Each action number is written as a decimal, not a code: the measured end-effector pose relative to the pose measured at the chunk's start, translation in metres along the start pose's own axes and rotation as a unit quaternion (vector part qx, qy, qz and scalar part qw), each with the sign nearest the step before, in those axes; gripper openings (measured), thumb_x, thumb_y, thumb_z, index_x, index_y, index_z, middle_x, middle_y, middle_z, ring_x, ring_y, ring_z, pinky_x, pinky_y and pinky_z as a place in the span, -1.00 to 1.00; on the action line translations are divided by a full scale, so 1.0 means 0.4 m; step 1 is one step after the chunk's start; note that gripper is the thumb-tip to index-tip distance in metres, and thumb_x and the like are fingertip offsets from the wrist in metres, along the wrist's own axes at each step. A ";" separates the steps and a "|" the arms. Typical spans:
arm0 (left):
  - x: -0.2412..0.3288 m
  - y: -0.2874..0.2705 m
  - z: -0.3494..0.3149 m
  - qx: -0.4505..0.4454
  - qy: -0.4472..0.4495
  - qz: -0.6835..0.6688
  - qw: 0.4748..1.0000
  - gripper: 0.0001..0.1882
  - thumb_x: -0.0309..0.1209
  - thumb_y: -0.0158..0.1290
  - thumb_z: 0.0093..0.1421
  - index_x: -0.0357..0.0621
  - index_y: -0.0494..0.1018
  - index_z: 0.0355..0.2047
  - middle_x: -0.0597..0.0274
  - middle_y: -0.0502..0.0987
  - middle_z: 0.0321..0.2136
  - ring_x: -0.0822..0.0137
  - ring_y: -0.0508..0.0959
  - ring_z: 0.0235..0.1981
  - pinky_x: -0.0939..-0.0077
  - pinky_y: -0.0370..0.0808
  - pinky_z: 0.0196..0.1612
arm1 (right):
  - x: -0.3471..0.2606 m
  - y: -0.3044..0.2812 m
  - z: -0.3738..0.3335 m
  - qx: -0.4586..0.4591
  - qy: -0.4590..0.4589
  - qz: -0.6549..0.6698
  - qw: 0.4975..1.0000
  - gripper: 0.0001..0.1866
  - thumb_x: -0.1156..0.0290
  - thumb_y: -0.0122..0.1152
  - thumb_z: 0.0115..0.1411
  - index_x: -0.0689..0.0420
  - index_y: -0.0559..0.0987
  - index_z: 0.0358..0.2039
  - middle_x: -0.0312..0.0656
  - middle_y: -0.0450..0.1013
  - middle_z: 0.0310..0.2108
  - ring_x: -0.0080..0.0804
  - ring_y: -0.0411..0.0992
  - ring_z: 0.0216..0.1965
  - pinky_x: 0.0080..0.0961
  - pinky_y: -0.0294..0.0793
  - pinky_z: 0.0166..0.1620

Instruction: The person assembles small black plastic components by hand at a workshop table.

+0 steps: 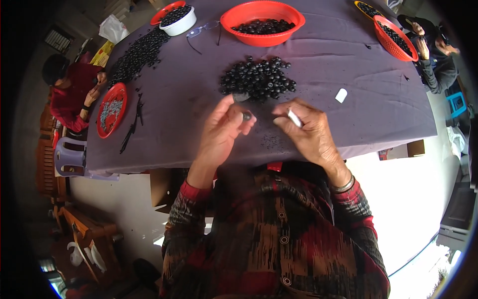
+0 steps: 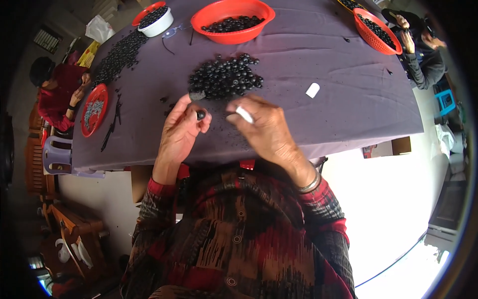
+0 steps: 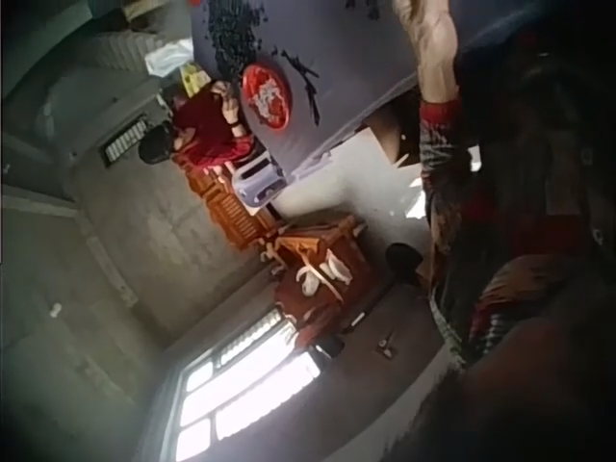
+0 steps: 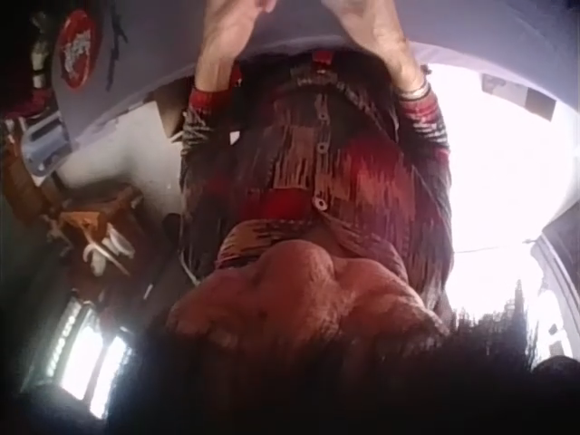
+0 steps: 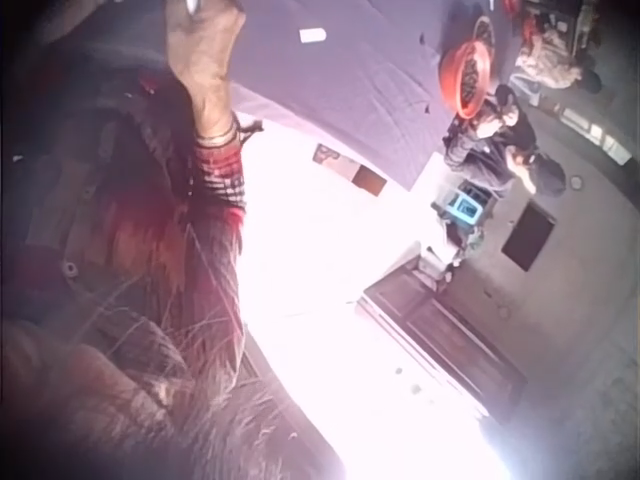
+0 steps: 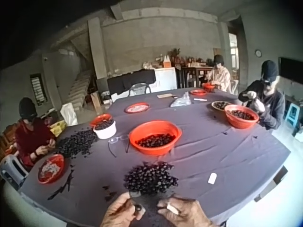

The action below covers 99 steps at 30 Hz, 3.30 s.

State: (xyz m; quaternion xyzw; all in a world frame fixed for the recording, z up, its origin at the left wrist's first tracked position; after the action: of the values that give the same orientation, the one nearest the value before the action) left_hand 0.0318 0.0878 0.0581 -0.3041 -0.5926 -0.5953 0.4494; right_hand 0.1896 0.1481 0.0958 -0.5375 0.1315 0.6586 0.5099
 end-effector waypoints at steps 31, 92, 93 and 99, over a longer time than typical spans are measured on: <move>-0.094 0.096 -0.034 -0.136 -0.130 -0.184 0.965 -0.51 -0.53 0.05 0.15 -0.16 0.21 0.09 0.25 0.42 -0.30 0.43 0.44 -0.30 0.54 0.38 -0.27 | 0.040 0.087 -0.042 -0.080 0.188 0.369 0.907 -0.93 0.48 0.16 0.19 0.21 0.55 -0.38 -0.29 0.46 -0.60 -0.62 0.43 -0.61 -0.78 0.00 -0.69; -0.068 0.061 -0.010 -0.079 -0.049 0.124 0.988 -0.42 -0.48 0.16 0.10 -0.31 0.22 0.11 0.27 0.48 -0.39 0.48 0.50 -0.35 0.59 0.44 -0.25 | -0.043 0.011 -0.029 -0.090 -0.025 0.053 0.994 -0.77 0.65 0.30 -0.11 0.21 0.53 -0.37 -0.26 0.39 -0.51 -0.49 0.39 -0.47 -0.57 0.37 -0.39; -0.082 0.054 -0.009 -0.071 -0.085 0.060 0.992 -0.53 -0.47 0.10 0.15 -0.29 0.27 0.06 0.27 0.49 -0.38 0.46 0.50 -0.36 0.57 0.45 -0.24 | -0.042 0.008 -0.029 -0.091 -0.026 0.053 0.994 -0.77 0.65 0.30 -0.11 0.21 0.53 -0.37 -0.26 0.39 -0.51 -0.49 0.39 -0.47 -0.57 0.37 -0.39; -0.105 0.102 -0.035 -0.147 -0.147 -0.088 0.974 -0.81 -0.47 -0.01 0.23 -0.21 0.41 -0.15 0.23 0.51 -0.34 0.41 0.49 -0.36 0.48 0.46 -0.25 | -0.025 0.010 -0.033 -0.097 -0.001 0.247 0.964 -0.80 0.64 0.33 -0.07 0.21 0.56 -0.38 -0.29 0.41 -0.47 -0.53 0.39 -0.44 -0.58 0.39 -0.30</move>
State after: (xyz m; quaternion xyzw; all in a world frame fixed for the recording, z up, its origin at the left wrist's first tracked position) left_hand 0.0882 0.0857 0.0366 -0.3977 -0.5826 -0.6621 0.2530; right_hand 0.1931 0.1316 0.0976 -0.5345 0.1949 0.7743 0.2770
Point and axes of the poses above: each hand's wrist, its own z-axis towards the middle knuckle, its own y-axis out of the palm, x = y × z, the point moved 8 cm from there along z, towards the middle knuckle
